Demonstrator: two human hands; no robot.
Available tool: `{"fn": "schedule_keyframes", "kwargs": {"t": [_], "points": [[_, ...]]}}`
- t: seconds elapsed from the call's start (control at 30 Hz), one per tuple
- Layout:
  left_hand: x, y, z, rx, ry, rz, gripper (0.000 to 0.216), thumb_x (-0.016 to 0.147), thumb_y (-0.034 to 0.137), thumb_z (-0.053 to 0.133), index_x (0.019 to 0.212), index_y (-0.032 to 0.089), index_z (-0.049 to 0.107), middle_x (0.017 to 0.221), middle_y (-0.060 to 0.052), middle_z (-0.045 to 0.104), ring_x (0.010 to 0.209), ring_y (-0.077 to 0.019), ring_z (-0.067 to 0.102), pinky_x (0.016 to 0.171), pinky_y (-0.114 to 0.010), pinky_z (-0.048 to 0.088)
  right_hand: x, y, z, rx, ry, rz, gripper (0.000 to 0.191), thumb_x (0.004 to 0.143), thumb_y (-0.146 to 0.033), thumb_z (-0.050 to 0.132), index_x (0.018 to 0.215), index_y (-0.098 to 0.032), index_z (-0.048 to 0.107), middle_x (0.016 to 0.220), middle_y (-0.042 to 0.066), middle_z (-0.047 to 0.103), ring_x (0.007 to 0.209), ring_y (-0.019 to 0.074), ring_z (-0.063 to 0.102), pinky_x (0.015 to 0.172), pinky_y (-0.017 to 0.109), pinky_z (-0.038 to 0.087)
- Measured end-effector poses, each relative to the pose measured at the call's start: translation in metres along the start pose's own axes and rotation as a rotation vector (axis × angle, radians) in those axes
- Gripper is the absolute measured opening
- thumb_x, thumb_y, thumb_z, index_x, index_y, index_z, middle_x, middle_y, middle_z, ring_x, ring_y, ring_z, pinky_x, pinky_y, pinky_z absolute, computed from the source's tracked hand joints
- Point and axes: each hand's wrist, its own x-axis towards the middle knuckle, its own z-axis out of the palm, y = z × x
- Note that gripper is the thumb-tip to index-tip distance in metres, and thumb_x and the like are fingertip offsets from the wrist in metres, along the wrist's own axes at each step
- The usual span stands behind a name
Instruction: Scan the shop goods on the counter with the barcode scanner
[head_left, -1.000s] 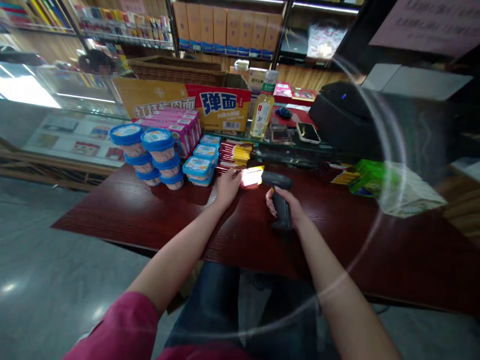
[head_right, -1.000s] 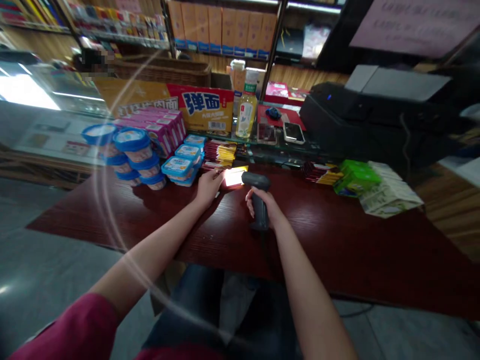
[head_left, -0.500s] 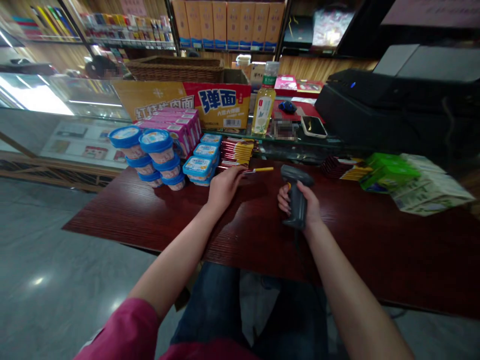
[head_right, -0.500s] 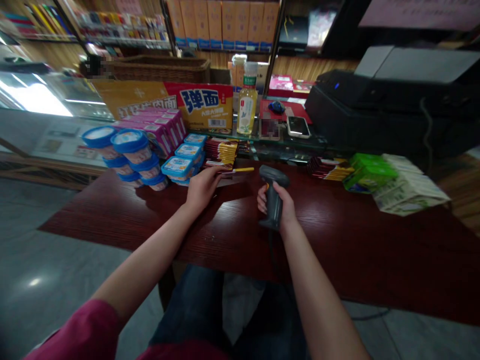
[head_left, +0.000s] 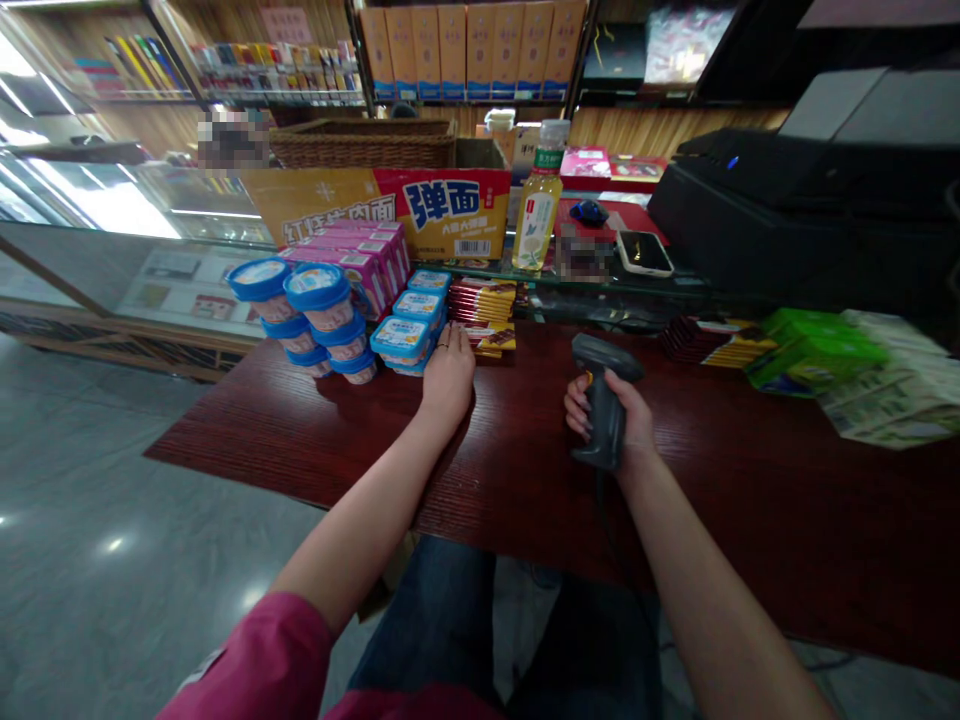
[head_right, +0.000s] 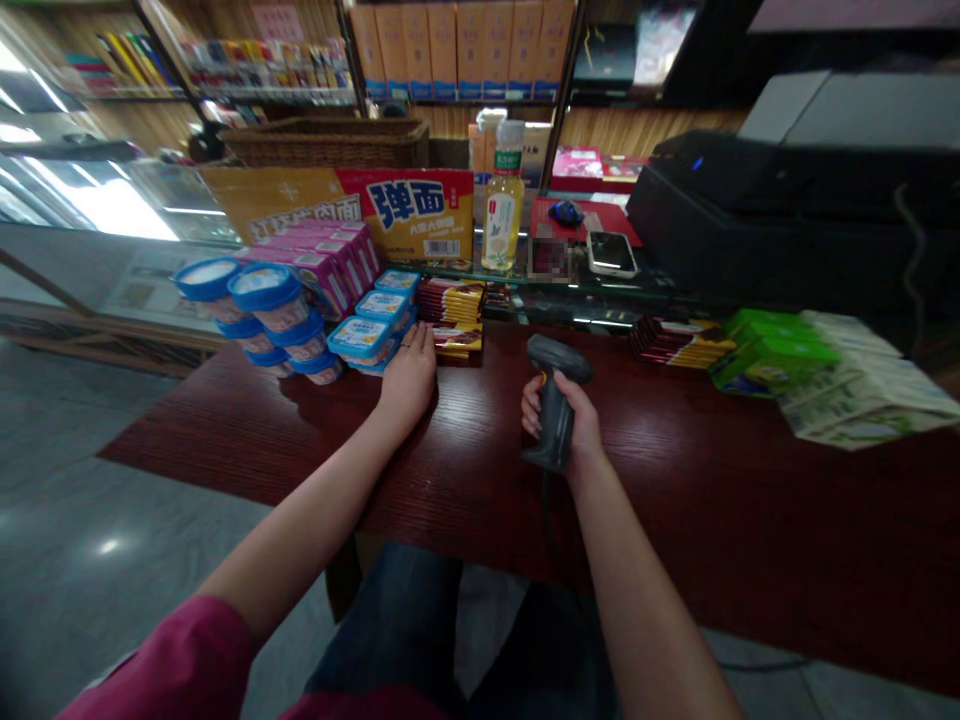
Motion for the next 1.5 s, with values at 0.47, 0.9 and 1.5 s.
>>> {"fn": "schedule_keyframes", "kwargs": {"t": [0.47, 0.9, 1.5], "points": [[-0.003, 0.014, 0.018, -0.056, 0.005, 0.141, 0.056, 0.095, 0.026, 0.058, 0.149, 0.012, 0.048, 0.156, -0.024, 0.045, 0.147, -0.0369, 0.040, 0.122, -0.051, 0.033, 0.000, 0.000, 0.001, 0.018, 0.017, 0.028, 0.029, 0.081, -0.048, 0.068, 0.079, -0.020, 0.061, 0.069, -0.001, 0.041, 0.051, 0.0112, 0.034, 0.041, 0.024, 0.031], [-0.014, 0.021, 0.009, -0.136, 0.065, 0.323, 0.057, 0.097, 0.022, 0.051, 0.151, 0.009, 0.040, 0.164, -0.020, 0.033, 0.157, -0.0316, 0.024, 0.127, -0.050, 0.027, -0.003, -0.021, -0.029, 0.048, 0.080, -0.038, 0.029, 0.080, -0.049, 0.068, 0.079, -0.021, 0.059, 0.070, -0.001, 0.042, 0.051, 0.0112, 0.036, 0.040, 0.023, 0.034], [0.094, 0.263, 0.109, -0.401, 0.043, 0.667, 0.062, 0.096, 0.013, 0.049, 0.156, 0.017, 0.034, 0.164, -0.012, 0.036, 0.152, -0.0226, 0.036, 0.125, -0.044, 0.031, -0.050, -0.104, -0.167, -0.016, 0.276, -0.201, 0.035, 0.082, -0.054, 0.067, 0.076, -0.020, 0.060, 0.063, 0.000, 0.046, 0.050, 0.0122, 0.040, 0.041, 0.024, 0.035]]}}
